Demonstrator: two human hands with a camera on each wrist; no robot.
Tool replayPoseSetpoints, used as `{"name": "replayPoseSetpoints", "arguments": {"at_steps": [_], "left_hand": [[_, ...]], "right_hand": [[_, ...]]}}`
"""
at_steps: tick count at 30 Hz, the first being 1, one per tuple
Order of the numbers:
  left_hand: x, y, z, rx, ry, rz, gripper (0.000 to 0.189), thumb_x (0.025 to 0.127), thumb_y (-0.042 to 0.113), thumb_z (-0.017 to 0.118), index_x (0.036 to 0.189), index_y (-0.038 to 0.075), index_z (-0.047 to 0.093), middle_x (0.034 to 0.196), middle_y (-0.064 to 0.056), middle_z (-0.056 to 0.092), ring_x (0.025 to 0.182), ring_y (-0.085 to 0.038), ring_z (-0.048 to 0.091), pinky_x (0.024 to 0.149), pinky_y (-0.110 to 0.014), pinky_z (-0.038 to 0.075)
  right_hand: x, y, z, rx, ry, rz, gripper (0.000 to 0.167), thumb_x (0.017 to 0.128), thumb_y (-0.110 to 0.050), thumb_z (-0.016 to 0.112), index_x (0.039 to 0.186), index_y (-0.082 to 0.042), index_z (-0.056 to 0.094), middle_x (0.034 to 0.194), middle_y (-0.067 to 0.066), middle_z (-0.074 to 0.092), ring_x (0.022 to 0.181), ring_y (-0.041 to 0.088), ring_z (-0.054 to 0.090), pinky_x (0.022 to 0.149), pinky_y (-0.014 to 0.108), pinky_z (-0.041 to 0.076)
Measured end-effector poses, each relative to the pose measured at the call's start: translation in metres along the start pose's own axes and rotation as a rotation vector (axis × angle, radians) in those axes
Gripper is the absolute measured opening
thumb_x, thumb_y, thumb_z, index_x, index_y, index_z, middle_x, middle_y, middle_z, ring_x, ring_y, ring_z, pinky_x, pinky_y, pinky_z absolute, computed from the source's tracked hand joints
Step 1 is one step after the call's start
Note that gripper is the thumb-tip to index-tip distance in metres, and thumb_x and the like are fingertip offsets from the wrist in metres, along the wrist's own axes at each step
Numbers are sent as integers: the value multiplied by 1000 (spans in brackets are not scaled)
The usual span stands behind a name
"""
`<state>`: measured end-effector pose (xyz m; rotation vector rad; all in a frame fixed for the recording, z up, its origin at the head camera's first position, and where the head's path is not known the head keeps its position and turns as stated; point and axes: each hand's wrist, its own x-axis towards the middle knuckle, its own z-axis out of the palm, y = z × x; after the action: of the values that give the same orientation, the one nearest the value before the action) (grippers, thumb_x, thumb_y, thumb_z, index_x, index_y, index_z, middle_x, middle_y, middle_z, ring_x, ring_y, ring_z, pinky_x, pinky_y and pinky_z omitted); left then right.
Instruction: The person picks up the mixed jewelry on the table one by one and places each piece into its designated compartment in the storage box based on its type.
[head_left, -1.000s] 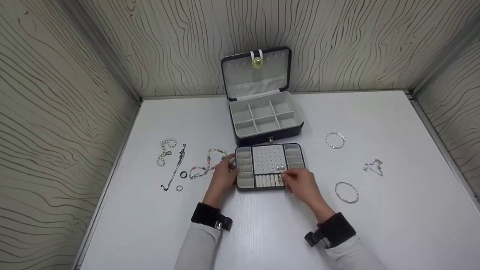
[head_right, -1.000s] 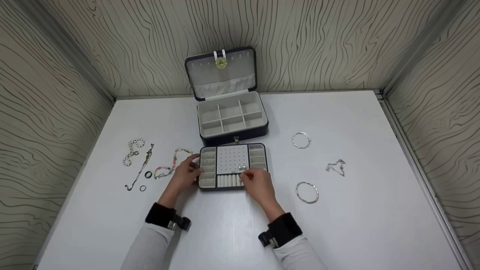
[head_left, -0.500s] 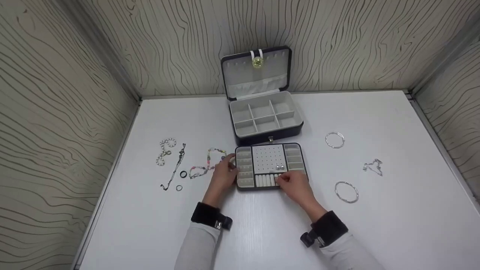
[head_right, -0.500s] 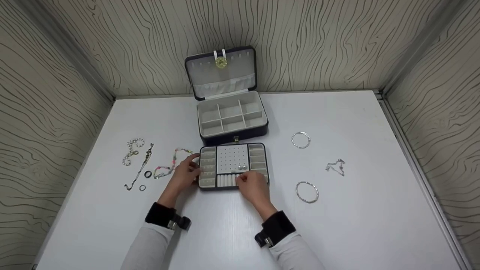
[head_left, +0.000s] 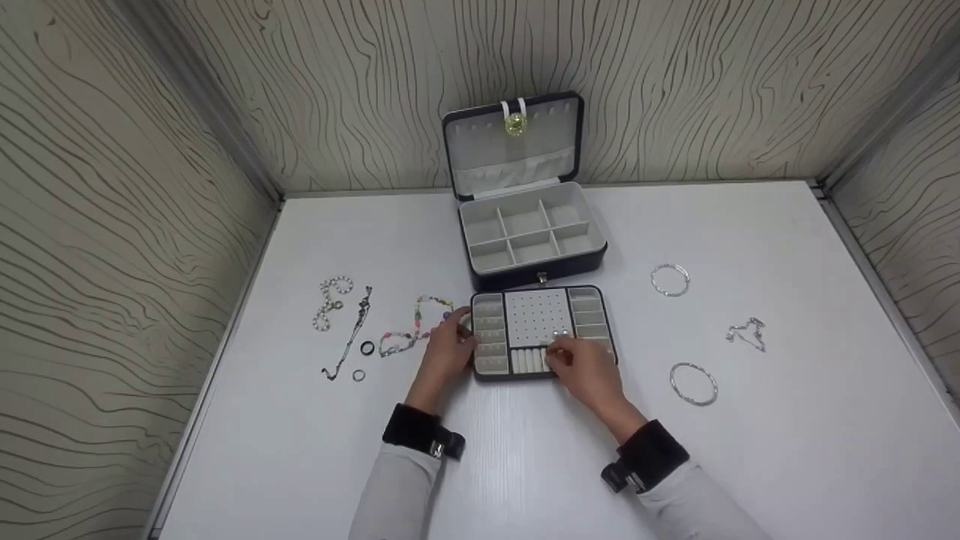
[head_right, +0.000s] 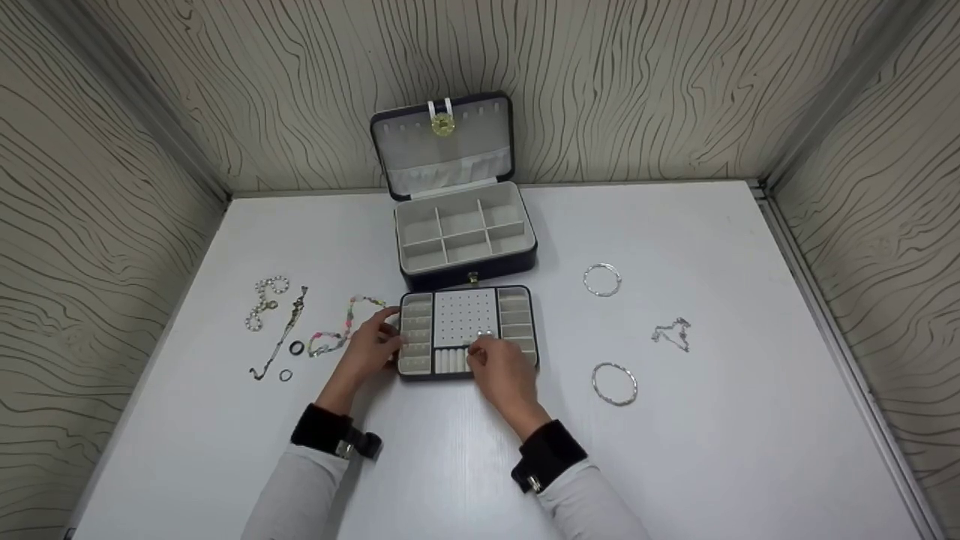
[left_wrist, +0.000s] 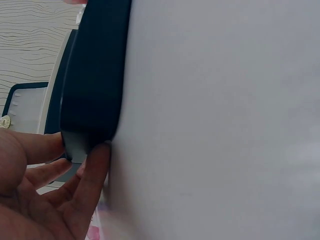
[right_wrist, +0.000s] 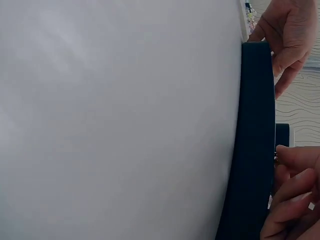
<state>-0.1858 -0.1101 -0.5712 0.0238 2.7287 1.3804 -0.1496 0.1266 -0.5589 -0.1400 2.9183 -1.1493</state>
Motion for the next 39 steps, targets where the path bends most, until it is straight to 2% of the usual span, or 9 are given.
{"name": "replayPoseSetpoints", "arguments": {"at_steps": [9,16,24,32,39], "left_hand": [[1,-1,1,-12,-1,-4,53,86,-1,62,138,4,52,89,-8,63,71,-17,56,65,-34,49],[2,-1,2,-11,3,-25,53,87,1,62,139,5,52,89,-7,63,72,-15,56,66,-33,48],[0,0,1,-10,1,-41,53,90,5,64,141,4,50,91,-6,63,73,-15,56,67,-32,47],[1,1,2,-6,2,-55,52,90,5,64,140,6,51,92,-6,64,75,-16,56,69,-33,48],[2,0,3,5,10,-50,51,89,4,64,139,6,53,91,-6,63,75,-16,56,69,-34,48]], "right_hand": [[-1,3,1,-7,-20,-29,11,86,-9,73,96,-9,78,86,1,71,66,11,55,60,32,47],[0,2,1,-25,4,-40,9,84,-6,73,92,-9,77,83,2,70,70,13,59,62,33,49],[-2,1,3,-85,38,-90,9,82,-4,73,88,-9,77,84,3,71,76,19,65,66,37,52],[-4,1,-3,-181,-48,-174,13,84,-4,72,95,-8,78,88,5,68,81,26,65,68,41,52],[-3,3,-8,-135,-127,-172,16,88,-3,68,101,-6,76,100,9,68,97,30,64,84,45,51]]}}
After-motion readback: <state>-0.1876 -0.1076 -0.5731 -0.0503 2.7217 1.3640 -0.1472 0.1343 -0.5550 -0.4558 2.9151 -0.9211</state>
